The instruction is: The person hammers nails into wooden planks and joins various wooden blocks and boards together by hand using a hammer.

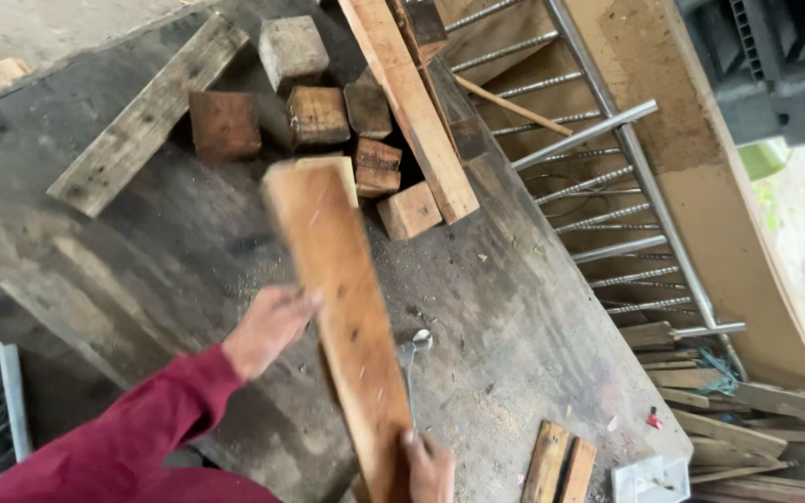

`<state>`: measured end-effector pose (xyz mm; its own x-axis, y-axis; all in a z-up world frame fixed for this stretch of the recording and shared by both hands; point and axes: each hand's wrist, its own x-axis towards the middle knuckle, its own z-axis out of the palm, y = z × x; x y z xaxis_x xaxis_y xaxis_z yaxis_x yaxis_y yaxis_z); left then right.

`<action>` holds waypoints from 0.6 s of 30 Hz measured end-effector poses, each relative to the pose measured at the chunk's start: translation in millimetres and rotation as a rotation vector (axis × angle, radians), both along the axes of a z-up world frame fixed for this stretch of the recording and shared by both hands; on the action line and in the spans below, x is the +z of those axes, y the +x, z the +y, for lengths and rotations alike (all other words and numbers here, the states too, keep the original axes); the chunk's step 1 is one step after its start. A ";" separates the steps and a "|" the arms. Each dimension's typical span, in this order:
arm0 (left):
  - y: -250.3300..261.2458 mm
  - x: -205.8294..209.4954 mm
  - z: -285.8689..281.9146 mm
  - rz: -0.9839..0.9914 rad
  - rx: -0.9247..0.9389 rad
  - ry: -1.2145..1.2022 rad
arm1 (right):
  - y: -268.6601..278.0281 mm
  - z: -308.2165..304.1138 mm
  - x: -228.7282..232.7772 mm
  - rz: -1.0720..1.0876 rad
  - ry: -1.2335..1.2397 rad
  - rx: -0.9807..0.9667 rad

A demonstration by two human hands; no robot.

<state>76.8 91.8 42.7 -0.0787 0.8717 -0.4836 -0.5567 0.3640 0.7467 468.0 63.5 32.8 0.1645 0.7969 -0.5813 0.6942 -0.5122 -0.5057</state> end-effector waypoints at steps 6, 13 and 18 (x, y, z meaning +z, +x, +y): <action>-67.2 -30.5 91.5 0.283 0.270 0.058 | -195.8 215.2 106.7 -0.010 0.578 0.230; -109.5 -122.1 65.8 1.304 -0.283 -0.107 | -300.4 452.6 145.4 -0.400 0.910 0.531; -101.7 -146.8 64.8 1.479 -0.296 0.079 | -380.5 491.9 46.5 -0.658 0.669 0.975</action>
